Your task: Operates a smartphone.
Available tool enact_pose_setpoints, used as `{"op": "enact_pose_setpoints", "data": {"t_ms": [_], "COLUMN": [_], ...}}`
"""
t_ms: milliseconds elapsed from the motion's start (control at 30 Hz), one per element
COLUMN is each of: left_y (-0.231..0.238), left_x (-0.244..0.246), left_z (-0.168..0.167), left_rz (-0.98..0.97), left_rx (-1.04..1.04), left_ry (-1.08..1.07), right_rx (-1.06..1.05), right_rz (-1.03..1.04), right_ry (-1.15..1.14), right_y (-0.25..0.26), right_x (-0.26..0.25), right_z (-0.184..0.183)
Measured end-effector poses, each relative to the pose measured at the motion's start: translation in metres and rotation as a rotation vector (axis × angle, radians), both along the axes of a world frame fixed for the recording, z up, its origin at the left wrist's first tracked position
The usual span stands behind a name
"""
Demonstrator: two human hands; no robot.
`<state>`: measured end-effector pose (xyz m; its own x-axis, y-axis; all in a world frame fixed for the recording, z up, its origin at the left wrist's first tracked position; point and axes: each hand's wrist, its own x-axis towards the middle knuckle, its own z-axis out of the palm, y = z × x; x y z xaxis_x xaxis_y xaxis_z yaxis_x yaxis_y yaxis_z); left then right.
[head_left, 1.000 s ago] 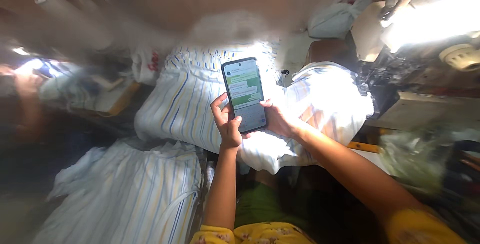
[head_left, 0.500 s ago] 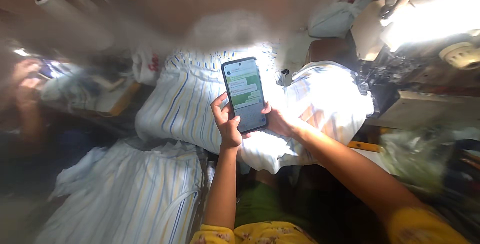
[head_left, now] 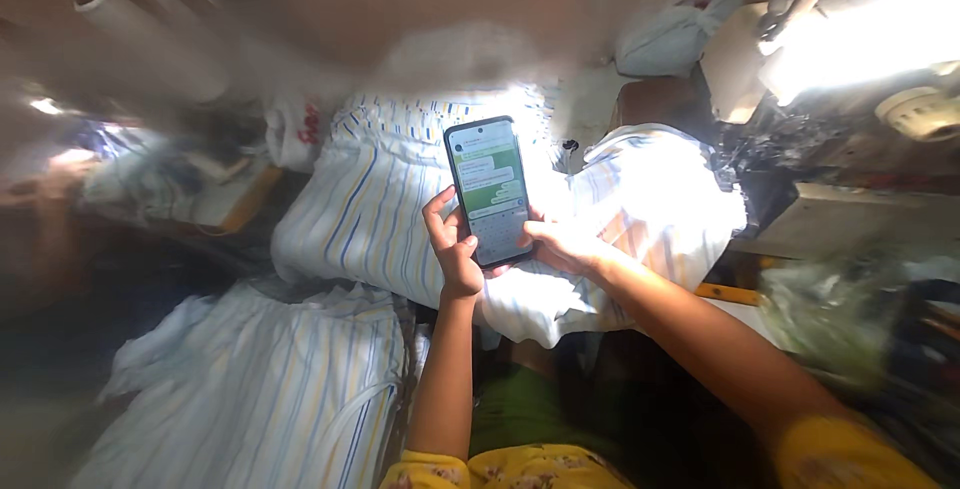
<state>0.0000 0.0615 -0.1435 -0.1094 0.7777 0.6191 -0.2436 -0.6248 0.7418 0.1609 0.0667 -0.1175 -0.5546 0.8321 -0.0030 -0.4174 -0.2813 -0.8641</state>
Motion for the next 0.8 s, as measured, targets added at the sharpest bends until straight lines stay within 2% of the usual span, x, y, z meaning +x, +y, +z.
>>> {"op": "enact_pose_setpoints", "data": {"t_ms": [200,433,567,800], "left_y": [-0.003,-0.005,-0.005,-0.006], "left_x": [0.001,0.005,0.004,0.003], "left_z": [0.002,0.007,0.005,0.004], "left_rz": [0.007,0.123,0.089,0.038], "left_rx": [-0.028,-0.065,-0.060,-0.039], "left_ry": [0.001,0.084,0.062,0.014], "right_rx": [-0.024,-0.061,-0.097,-0.120], "right_rz": [0.010,0.031,0.046,0.042], "right_ry": [0.001,0.065,0.142,0.108], "right_y": [0.000,0.005,0.010,0.010], "right_x": [-0.001,0.000,-0.001,-0.002], "right_z": [0.001,-0.007,-0.017,-0.014]}}
